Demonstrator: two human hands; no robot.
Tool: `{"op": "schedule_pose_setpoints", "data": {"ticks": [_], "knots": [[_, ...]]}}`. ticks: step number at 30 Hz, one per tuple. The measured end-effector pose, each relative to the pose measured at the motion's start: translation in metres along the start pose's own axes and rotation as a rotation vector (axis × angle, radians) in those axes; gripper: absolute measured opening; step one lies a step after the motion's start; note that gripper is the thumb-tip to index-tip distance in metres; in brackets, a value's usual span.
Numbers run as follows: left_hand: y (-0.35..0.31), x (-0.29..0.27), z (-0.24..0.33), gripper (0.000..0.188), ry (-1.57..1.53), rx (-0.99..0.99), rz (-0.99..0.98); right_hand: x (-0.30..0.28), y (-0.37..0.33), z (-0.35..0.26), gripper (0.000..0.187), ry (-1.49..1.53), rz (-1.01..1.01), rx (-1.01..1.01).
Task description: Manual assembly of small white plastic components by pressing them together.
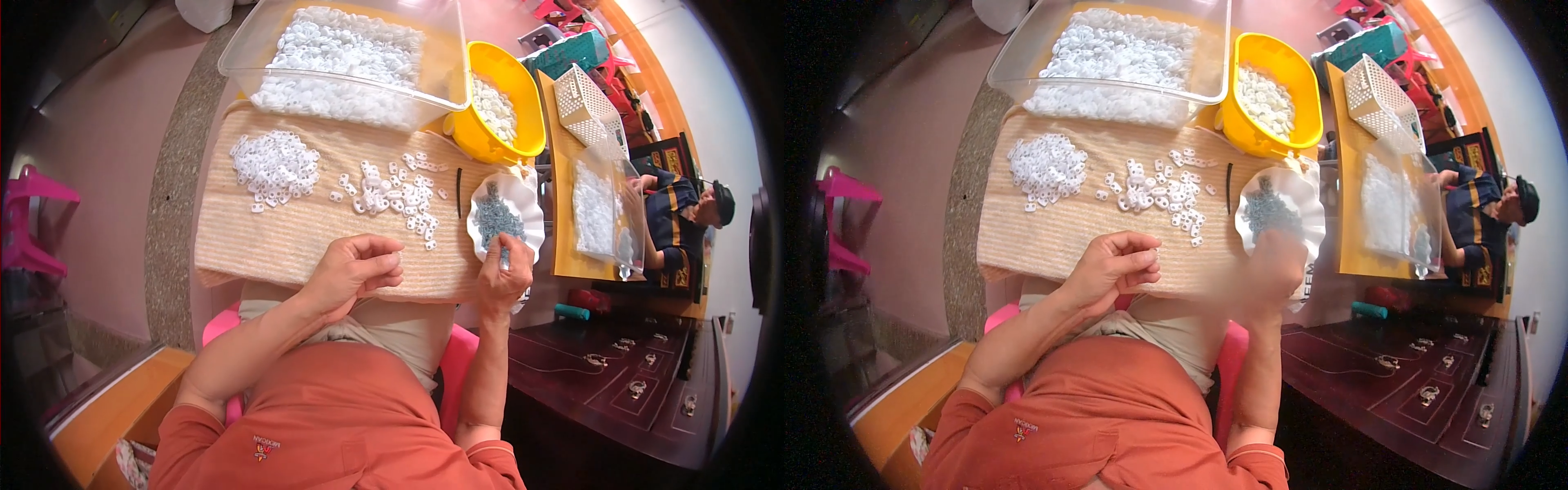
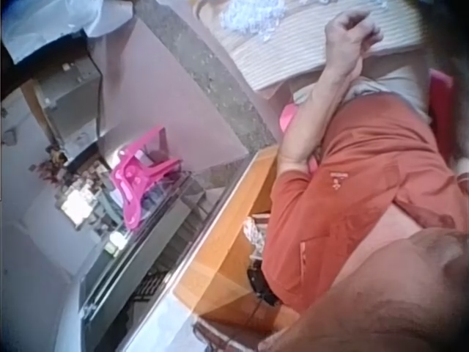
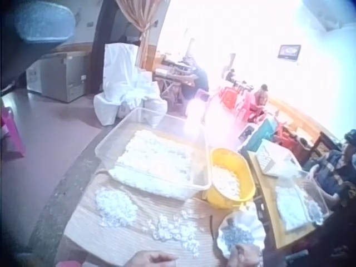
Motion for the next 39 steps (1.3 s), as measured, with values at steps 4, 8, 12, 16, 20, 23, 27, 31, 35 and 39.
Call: {"op": "schedule_pose_setpoints", "data": {"ticks": [4,8,12,16,20,23,27,31,35,39], "knots": [[0.000,-0.001,-0.001,0.019,0.009,-0.021,0.024,-0.001,-0.001,-0.009,0.010,-0.003,-0.002,-0.023],[0.003,-0.003,-0.005,0.020,0.011,-0.015,0.025,0.002,-0.010,-0.005,0.010,0.287,0.028,0.023],[0.003,-0.001,-0.003,0.021,0.005,0.006,0.018,0.047,-0.029,-0.016,0.012,0.740,-0.338,0.256],[0.003,0.000,-0.002,0.022,0.006,0.009,-0.010,0.080,-0.049,-0.023,0.012,0.933,-0.515,0.413],[0.002,0.000,0.001,0.023,0.001,0.017,-0.008,0.094,-0.057,-0.033,0.011,1.013,-0.602,0.460],[0.002,-0.001,0.002,0.023,0.002,0.033,0.001,0.097,-0.058,-0.034,0.009,1.015,-0.570,0.485],[0.003,-0.002,0.001,0.023,0.001,0.032,-0.002,0.103,-0.061,-0.034,0.008,1.052,-0.577,0.504],[0.003,-0.002,0.002,0.023,0.000,0.047,0.000,0.101,-0.058,-0.033,0.008,0.983,-0.541,0.449],[0.004,-0.003,0.000,0.023,0.000,0.037,0.011,0.102,-0.059,-0.023,0.008,0.926,-0.506,0.512],[0.004,-0.004,0.000,0.018,-0.011,0.048,0.025,0.101,-0.058,-0.027,0.006,0.960,-0.510,0.527]]}}
Point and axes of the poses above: each hand's wrist, its own y-axis towards the middle knuckle, its own x-axis out of the palm, z = x × y, the point moved 10 cm from there along y, towards the middle knuckle, and after that the axes turned 5 degrees about x, right-handed, at the moved point
